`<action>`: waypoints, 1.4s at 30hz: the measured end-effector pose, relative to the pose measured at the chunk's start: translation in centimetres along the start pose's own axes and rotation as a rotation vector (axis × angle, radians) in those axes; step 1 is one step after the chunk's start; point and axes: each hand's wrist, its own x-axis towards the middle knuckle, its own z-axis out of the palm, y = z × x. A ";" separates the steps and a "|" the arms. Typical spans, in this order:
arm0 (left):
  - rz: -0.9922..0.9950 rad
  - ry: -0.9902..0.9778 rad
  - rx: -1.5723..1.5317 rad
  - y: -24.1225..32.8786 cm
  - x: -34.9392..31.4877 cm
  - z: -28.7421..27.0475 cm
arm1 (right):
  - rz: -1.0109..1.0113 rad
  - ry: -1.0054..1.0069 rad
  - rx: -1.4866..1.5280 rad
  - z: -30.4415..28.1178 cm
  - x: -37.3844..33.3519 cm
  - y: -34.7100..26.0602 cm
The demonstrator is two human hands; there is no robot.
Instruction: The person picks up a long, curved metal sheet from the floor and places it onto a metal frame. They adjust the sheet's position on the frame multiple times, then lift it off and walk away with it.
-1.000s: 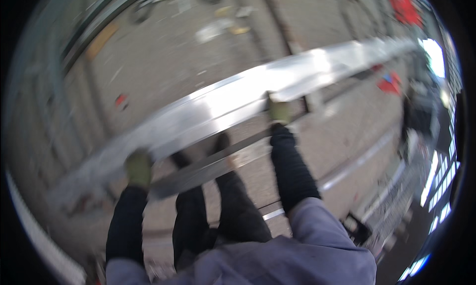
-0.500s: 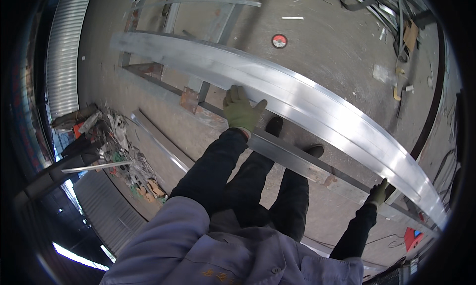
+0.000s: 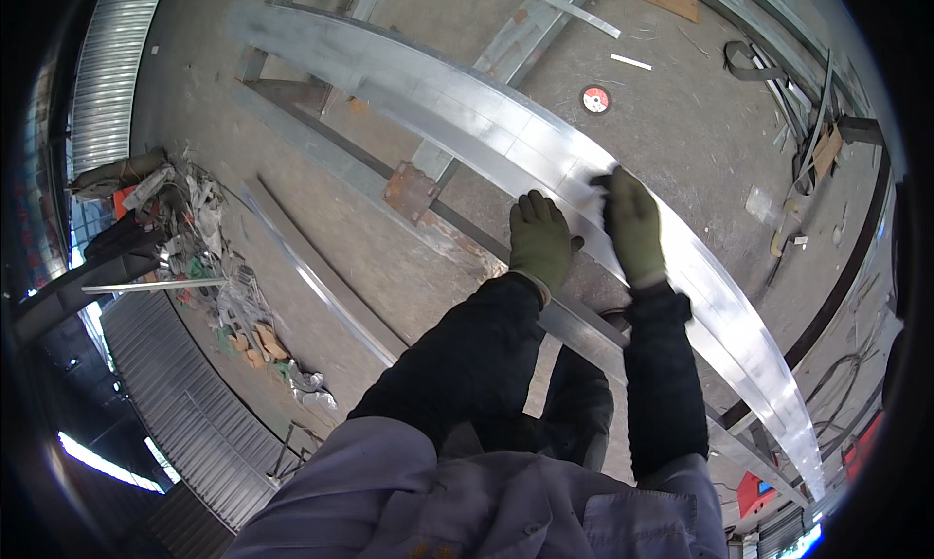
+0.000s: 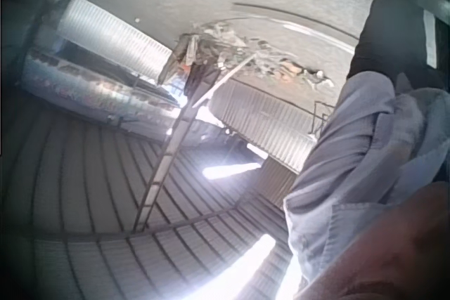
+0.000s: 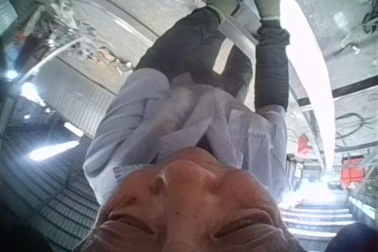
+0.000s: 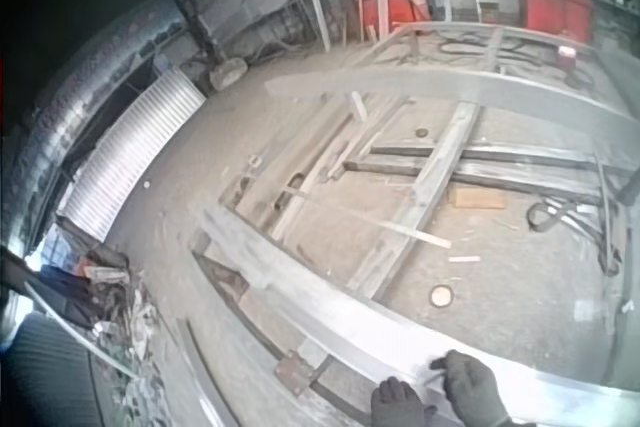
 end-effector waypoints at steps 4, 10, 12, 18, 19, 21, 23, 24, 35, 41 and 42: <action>-0.036 -0.157 -0.361 -0.7 1.5 1.1 | 0.016 -0.190 0.127 10.8 7.0 -1.0; -0.094 -0.170 -1.509 -0.3 -0.8 9.4 | 0.055 -0.325 0.112 19.3 13.3 -0.3; -0.132 -0.138 -1.886 0.3 -2.2 11.7 | 0.089 -0.348 0.078 20.8 14.6 0.1; -0.007 -0.299 -1.511 0.5 -2.6 10.9 | 0.087 -0.368 -0.099 21.0 17.1 2.3; -0.010 -0.301 -1.496 0.4 -2.7 11.6 | 0.083 -0.374 -0.123 21.2 17.1 2.0; -0.110 -0.156 -1.749 -0.2 -2.9 17.3 | 0.034 -0.434 -0.156 23.7 16.3 -1.0; -0.041 -0.225 -1.401 0.0 -1.8 12.2 | 0.038 -0.411 -0.199 21.8 17.0 1.3; -0.019 -0.260 -1.255 -0.3 -1.4 9.5 | 0.037 -0.404 -0.215 21.1 17.2 2.1; -0.116 0.178 -1.223 -0.5 0.1 5.2 | -0.124 -0.334 -0.660 19.0 16.3 -2.1; -0.149 0.284 -1.394 -0.5 0.4 4.7 | -0.345 -0.434 -0.884 20.1 16.8 -2.3; -0.148 0.263 -1.398 -0.6 0.5 4.8 | -0.354 -0.421 -0.888 20.3 16.9 -2.4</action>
